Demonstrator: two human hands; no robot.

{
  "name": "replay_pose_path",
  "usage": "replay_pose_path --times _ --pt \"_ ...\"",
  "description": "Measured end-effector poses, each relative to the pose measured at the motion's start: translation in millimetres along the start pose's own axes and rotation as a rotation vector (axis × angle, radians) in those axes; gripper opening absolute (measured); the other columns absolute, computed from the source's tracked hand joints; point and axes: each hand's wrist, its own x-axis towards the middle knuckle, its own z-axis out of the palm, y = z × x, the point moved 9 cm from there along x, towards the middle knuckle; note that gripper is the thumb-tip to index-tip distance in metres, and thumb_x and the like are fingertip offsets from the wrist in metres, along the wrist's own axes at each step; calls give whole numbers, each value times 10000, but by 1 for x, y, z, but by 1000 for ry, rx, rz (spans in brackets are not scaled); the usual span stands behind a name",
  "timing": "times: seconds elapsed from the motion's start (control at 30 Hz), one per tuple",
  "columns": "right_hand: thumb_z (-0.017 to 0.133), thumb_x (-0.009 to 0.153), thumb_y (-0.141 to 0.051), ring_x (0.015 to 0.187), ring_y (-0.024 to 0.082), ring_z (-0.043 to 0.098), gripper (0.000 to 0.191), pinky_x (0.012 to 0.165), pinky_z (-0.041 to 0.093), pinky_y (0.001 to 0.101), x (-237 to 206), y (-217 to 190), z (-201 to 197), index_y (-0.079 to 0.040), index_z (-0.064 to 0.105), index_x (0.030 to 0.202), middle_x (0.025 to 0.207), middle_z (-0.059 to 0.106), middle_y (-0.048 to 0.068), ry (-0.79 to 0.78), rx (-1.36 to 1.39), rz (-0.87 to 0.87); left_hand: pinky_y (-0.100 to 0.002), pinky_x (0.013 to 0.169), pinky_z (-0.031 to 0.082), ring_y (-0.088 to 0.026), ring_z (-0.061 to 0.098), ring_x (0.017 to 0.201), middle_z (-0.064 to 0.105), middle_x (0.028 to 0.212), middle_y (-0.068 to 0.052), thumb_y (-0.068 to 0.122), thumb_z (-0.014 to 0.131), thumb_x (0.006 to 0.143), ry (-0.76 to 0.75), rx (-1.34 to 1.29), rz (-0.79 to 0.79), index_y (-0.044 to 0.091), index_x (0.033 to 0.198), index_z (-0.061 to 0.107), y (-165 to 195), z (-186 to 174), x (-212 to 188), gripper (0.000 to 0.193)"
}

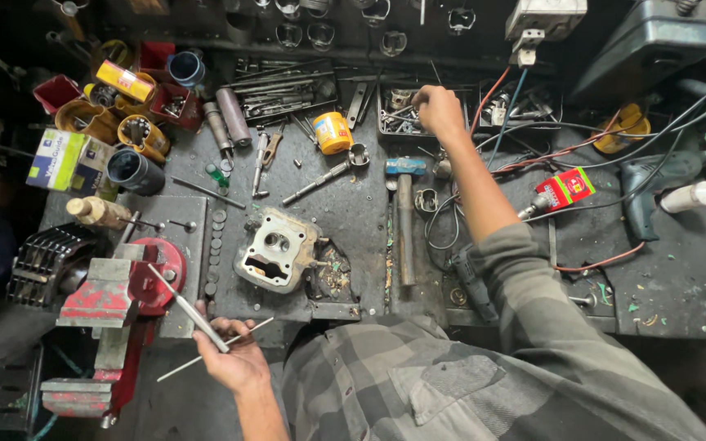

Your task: The person works at a cluttered repair workbench on a motorcycle cylinder head, driving a valve guide into the head using a long punch and hammer, repositioning the head on the bench between strikes, then picking up a long rod and reaching for parts in a parts tray.

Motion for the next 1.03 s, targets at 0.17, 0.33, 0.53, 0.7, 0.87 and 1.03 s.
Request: replay_pose_path --times 0.17,0.33,0.53,0.7,0.87,1.03 --pt "764 855 -210 968 376 700 206 834 545 479 1 -9 21 -156 775 1053 995 746 153 -176 -103 -126 -366 725 507 -115 550 668 574 860 37 450 348 1157 12 11 7 100 1578 474 4 3 -7 562" --pt "774 851 -288 974 356 708 186 858 553 480 -1 -4 32 -225 794 1024 992 756 129 -334 -389 -108 -365 712 500 -114 539 658 547 814 33 441 346 1150 -12 49 41 83 1563 456 5 21 -11 558" --pt "757 867 -283 903 349 708 176 751 562 478 -10 -32 26 -208 797 1021 961 751 117 -206 -219 -313 -358 704 501 -120 536 639 537 784 22 425 337 1148 -45 43 -13 73 1549 452 -10 33 -10 546" --pt "762 928 -329 838 360 707 174 674 547 507 -15 -50 39 -157 786 949 846 727 135 -106 -410 -441 -351 692 508 -117 533 635 541 779 16 416 348 1147 -79 42 -22 64 1549 452 -16 41 -10 545" --pt "757 834 -242 842 324 732 76 660 562 474 2 -56 60 -171 782 831 878 741 116 -155 -673 -514 -353 690 519 -118 534 635 546 781 15 419 356 1136 -67 30 -27 58 1539 455 -20 39 -8 550" --pt "772 784 -284 880 346 740 173 682 580 494 3 -63 76 -116 783 826 894 748 141 -309 -634 -596 -363 711 498 -87 473 618 469 750 55 374 420 1182 -138 -89 -19 37 1575 471 -19 31 -8 521"
